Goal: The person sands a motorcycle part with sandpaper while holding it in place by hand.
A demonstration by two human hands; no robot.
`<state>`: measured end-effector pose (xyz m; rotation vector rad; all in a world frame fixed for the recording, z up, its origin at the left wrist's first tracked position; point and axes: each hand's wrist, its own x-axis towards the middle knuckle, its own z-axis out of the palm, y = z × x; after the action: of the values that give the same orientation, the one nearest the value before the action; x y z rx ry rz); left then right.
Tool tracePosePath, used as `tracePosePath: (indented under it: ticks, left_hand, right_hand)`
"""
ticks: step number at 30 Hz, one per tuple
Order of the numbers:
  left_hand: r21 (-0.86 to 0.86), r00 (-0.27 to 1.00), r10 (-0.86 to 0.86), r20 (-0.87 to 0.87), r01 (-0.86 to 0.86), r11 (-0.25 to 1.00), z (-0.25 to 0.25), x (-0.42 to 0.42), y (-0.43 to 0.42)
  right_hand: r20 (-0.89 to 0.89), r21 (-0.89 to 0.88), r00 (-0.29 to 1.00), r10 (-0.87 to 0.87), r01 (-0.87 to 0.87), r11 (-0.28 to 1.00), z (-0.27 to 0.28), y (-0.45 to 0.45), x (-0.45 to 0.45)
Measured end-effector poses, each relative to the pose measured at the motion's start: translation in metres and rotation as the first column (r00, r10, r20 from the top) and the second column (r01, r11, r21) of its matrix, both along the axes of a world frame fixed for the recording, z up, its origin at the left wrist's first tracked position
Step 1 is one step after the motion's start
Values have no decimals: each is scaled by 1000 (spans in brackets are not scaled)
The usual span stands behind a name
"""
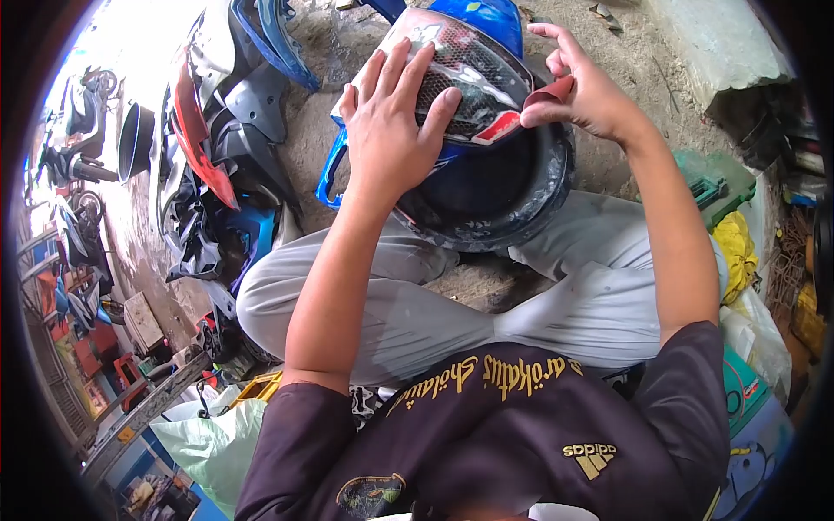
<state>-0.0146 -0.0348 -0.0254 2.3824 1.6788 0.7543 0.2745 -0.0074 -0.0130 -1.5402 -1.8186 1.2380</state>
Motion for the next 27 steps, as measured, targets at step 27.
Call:
tracePosePath:
  ticks: [27]
  left_hand:
    - [-14,999,13,-43,-14,1000,6,6,-6]
  right_hand:
    - [-174,-198,985,-5,-30,980,11,-13,-16]
